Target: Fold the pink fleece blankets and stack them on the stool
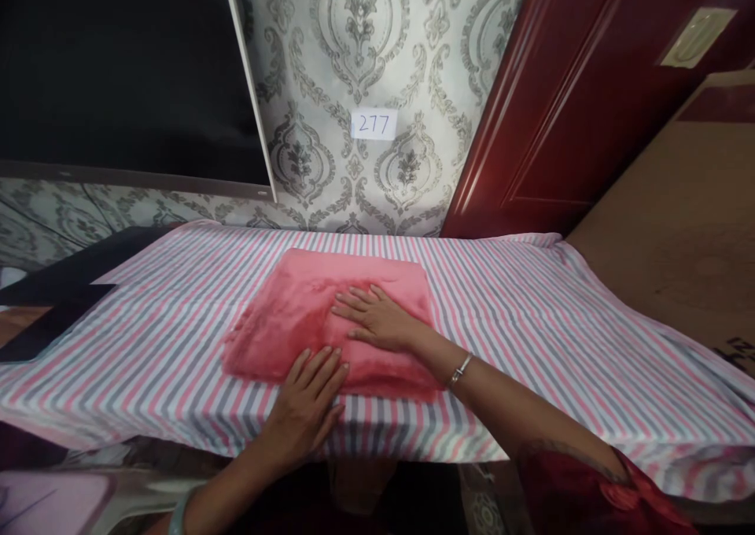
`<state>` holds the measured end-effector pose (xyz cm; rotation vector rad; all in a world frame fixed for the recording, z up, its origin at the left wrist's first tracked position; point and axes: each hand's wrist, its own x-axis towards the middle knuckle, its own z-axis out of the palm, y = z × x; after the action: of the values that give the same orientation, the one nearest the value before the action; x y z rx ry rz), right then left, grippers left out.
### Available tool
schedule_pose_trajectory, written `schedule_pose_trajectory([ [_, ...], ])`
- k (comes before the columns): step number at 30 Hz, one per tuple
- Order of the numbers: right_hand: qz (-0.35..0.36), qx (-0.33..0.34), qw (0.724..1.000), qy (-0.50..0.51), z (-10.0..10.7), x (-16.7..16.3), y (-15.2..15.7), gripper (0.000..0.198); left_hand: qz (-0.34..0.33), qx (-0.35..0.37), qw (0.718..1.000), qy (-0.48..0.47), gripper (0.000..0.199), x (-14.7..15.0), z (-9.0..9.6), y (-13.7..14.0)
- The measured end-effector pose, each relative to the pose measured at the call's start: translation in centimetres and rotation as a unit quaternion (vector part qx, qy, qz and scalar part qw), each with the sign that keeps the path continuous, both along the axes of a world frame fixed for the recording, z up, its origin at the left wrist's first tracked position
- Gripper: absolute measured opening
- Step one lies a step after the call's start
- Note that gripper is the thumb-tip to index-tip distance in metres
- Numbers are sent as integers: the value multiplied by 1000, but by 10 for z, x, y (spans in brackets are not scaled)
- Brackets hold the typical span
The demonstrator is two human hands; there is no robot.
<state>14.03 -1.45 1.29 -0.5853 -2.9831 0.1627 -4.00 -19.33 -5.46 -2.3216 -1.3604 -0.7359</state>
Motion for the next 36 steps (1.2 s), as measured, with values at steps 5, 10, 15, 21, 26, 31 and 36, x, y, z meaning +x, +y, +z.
schedule_pose_trajectory([
  [5, -121, 13, 992, -29, 6, 1, 63, 59, 4, 11, 1000, 0, 51, 0, 4, -2],
  [10, -255, -58, 965, -26, -2, 8, 109, 65, 9, 39, 999, 15, 51, 0, 6, -2],
  [15, -262, -43, 964, 13, -14, 9, 115, 67, 15, 55, 998, 32, 50, -1, 5, -2],
  [21, -269, -22, 963, 7, -15, 9, 108, 66, 22, 61, 998, 10, 50, 2, -2, 0],
  [26, -311, -37, 949, -9, -2, 6, 103, 65, 13, 49, 999, 10, 48, 4, 4, -3],
  [31, -153, -10, 986, 71, 15, -32, 56, 58, 44, 80, 993, -71, 44, -6, 15, -11],
  [36, 107, -39, 992, 44, 10, -79, -15, 52, 118, 87, 983, -107, 39, -28, 8, -9],
])
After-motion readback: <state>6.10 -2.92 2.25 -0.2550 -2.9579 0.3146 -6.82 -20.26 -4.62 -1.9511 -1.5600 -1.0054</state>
